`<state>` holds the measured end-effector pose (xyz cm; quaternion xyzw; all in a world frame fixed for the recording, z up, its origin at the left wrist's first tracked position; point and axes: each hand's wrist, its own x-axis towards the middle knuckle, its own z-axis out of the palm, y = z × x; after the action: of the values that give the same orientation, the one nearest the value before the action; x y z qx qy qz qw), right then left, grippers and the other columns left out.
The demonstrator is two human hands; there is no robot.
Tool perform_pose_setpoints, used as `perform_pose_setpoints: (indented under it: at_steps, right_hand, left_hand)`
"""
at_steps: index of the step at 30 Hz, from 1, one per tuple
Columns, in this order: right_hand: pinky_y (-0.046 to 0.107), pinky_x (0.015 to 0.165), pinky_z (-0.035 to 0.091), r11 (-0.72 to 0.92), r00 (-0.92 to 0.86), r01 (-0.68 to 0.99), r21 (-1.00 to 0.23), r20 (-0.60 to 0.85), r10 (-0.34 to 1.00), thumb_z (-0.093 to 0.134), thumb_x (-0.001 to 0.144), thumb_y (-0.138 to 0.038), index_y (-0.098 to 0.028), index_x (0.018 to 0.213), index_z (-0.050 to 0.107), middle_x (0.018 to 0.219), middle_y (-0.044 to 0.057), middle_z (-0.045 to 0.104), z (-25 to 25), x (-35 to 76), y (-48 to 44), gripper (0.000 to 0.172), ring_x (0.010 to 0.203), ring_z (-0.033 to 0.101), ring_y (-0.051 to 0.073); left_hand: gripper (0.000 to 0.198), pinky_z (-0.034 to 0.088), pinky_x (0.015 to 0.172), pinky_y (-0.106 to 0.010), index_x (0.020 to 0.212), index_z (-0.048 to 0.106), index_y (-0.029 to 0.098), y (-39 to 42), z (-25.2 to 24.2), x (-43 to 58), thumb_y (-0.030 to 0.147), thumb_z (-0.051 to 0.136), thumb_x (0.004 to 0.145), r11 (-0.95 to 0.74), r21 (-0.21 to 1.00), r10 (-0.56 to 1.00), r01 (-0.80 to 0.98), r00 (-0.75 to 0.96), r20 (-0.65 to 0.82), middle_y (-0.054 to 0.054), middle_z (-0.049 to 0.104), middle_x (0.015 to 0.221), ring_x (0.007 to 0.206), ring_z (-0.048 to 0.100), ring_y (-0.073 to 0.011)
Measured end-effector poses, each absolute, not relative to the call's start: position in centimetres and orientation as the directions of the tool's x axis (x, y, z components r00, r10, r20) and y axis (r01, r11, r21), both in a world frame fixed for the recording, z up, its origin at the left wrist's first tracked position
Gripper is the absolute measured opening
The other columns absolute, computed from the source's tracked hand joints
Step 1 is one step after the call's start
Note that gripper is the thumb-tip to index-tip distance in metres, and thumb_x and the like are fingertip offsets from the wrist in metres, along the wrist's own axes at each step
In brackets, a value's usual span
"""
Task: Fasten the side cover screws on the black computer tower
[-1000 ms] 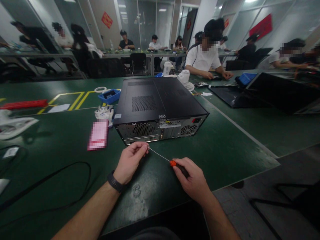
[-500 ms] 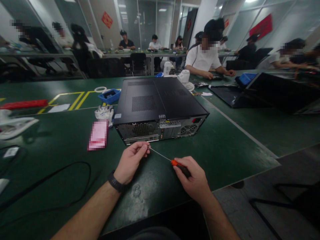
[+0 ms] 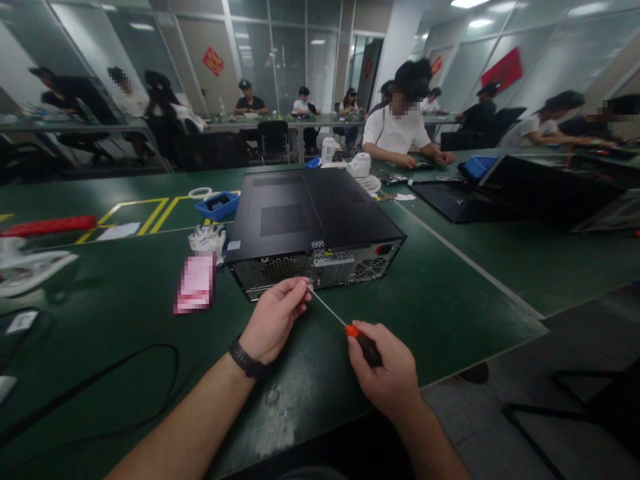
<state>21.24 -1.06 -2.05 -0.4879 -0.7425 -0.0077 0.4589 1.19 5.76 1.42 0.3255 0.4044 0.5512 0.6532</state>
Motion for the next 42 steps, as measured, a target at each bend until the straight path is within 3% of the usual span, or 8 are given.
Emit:
perform_pose_setpoints:
  at_steps: [5, 20, 42]
  right_hand:
    - [0.028, 0.066, 0.056, 0.484, -0.004, 0.749, -0.452, 0.727, 0.686, 0.061, 0.091, -0.022, -0.023, 0.106, 0.060, 0.083, 0.002, 0.070, -0.8, 20.6, -0.7, 0.015, 0.069, 0.069, 0.016]
    - [0.031, 0.070, 0.057, 0.502, 0.014, 0.721, -0.477, 0.735, 0.678, 0.060, 0.093, -0.017, -0.024, 0.108, 0.062, 0.088, 0.004, 0.071, -0.3, 19.1, -0.1, 0.017, 0.077, 0.069, 0.018]
    - [0.029, 0.071, 0.056, 0.511, 0.027, 0.711, -0.482, 0.745, 0.666, 0.061, 0.092, -0.014, -0.023, 0.109, 0.062, 0.087, 0.003, 0.070, -0.5, 18.7, 0.0, 0.019, 0.076, 0.068, 0.016]
  left_hand:
    - [0.041, 0.045, 0.063, -0.018, 0.091, 0.076, 0.014, 7.5, 2.9, 2.3, 0.041, 0.092, 0.066, 0.169, 0.845, 0.985, -0.507, 0.069, -0.156, -0.001, 0.068, 0.083, 0.072, 0.059, -0.0069]
    - [0.023, 0.049, 0.059, -0.016, 0.093, 0.075, 0.012, 8.7, 3.3, 3.5, 0.029, 0.083, 0.080, 0.198, 0.766, 0.975, -0.611, 0.043, -0.218, -0.004, 0.072, 0.088, 0.069, 0.060, -0.0056]
    - [0.029, 0.048, 0.058, -0.016, 0.092, 0.075, 0.013, 8.8, 3.0, 3.7, 0.032, 0.088, 0.074, 0.153, 0.783, 0.974, -0.603, -0.042, -0.222, -0.005, 0.074, 0.089, 0.068, 0.061, -0.0057]
